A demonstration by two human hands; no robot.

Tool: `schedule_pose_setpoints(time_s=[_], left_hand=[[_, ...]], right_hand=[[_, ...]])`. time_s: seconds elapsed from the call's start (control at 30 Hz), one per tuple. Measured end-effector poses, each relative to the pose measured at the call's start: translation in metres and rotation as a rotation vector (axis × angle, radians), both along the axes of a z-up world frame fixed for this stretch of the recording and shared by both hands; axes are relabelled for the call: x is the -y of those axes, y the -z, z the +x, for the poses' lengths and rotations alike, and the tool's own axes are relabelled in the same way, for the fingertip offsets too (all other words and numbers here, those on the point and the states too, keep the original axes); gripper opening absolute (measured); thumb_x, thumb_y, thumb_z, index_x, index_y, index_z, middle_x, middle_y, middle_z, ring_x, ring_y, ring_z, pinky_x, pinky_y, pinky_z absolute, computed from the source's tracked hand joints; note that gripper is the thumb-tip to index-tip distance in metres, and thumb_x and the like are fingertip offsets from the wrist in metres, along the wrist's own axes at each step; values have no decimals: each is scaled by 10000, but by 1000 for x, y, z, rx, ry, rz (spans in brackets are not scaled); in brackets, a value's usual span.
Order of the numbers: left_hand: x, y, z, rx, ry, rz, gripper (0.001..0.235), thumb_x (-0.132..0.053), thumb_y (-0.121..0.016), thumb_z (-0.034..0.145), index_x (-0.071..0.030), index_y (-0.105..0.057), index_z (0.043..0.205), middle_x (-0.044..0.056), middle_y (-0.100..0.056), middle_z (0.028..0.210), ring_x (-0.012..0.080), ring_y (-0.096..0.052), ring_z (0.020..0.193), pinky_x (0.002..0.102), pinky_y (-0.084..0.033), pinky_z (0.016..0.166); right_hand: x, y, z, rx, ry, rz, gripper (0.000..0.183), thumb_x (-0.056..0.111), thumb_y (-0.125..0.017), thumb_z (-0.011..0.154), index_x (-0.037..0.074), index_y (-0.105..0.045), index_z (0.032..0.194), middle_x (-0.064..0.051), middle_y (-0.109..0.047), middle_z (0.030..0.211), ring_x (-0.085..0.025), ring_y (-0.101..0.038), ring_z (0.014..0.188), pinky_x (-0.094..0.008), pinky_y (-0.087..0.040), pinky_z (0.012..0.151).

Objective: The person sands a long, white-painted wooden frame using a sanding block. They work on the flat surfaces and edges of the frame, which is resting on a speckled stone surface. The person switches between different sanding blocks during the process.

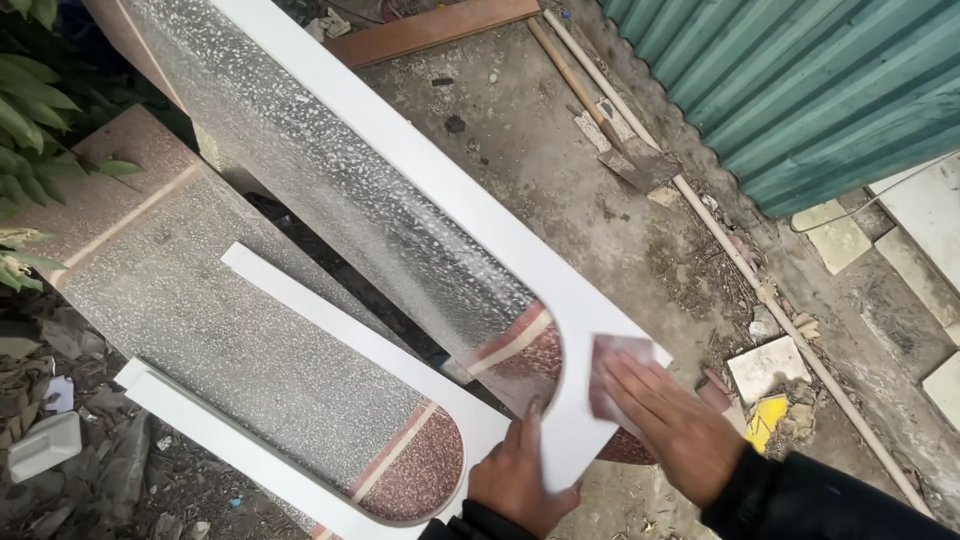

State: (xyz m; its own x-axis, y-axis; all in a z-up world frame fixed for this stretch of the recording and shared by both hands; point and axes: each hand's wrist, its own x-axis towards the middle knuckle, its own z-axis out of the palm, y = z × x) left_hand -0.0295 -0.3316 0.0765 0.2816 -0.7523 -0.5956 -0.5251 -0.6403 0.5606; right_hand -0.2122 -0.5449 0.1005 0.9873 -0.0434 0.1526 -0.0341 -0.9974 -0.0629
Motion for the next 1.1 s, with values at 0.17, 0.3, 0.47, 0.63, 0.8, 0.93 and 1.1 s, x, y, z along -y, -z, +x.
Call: schedule_pose_setpoints(time_s=[0.17, 0.3, 0.47, 0.63, 0.8, 0.93, 1.1], left_hand=[[-1, -2, 1, 10, 52, -37, 1357, -677, -918, 901, -231, -108, 1894, 101, -513, 1701, 464, -732, 1257, 680, -612, 938], [-1, -9, 4, -53, 61, 4, 1350, -664, -872, 894, -270, -68, 1905, 64, -427, 1814, 451, -703, 1319, 675, -591, 1002], [-27, -32, 24, -75, 94, 34, 1350, -649, -1001, 893, -392, -102, 1867, 66, -568, 1732, 460, -734, 1337, 679, -624, 977], [-86, -9, 36, -119, 136, 190, 1329, -767, -930, 956, -381, -49, 1873, 38, -469, 1841, 466, -672, 1471, 677, -550, 1178], [-87, -24, 44, -152, 125, 146, 1339, -751, -1016, 884, -324, -182, 1841, 51, -570, 1784, 404, -698, 1487, 628, -601, 1169], [-90, -16, 50, -154, 161, 194, 1215, -719, -986, 925, -267, -265, 1791, 22, -628, 1730, 364, -738, 1450, 565, -642, 1144], [-91, -4, 47, -133, 158, 143, 1254, -770, -974, 901, -317, -232, 1805, 32, -644, 1719, 377, -749, 1428, 569, -641, 1097]], right_hand=[[30, -30, 96, -128, -39, -369, 869, -179, -411, 994, -35, -264, 1838, -304, -257, 1941, -425, -259, 1828, -572, -209, 1520], [63, 4, 189, -271, 204, 209, 678, 242, -318, 1243, 86, -165, 1886, -209, -153, 1964, -353, -135, 1825, -563, -102, 1456], [26, 10, 98, -65, 202, 191, 635, 302, -415, 1278, 90, -320, 1870, -97, -324, 1957, -287, -278, 1815, -519, -235, 1487], [7, -17, 30, -78, 146, 161, 810, -76, -506, 1048, 17, -350, 1837, -206, -333, 1939, -373, -324, 1803, -554, -300, 1466], [42, 2, 149, -61, 125, 288, 773, -84, -311, 1169, 150, -235, 1902, -140, -160, 2003, -306, -189, 1853, -578, -238, 1492], [35, -19, 186, -212, 204, 260, 842, -125, -451, 1070, 53, -227, 1861, -214, -154, 1964, -385, -160, 1836, -579, -151, 1487], [0, -25, 57, -146, 147, 266, 971, -294, -316, 969, 35, -223, 1878, -197, -195, 1978, -329, -209, 1836, -546, -204, 1497]])
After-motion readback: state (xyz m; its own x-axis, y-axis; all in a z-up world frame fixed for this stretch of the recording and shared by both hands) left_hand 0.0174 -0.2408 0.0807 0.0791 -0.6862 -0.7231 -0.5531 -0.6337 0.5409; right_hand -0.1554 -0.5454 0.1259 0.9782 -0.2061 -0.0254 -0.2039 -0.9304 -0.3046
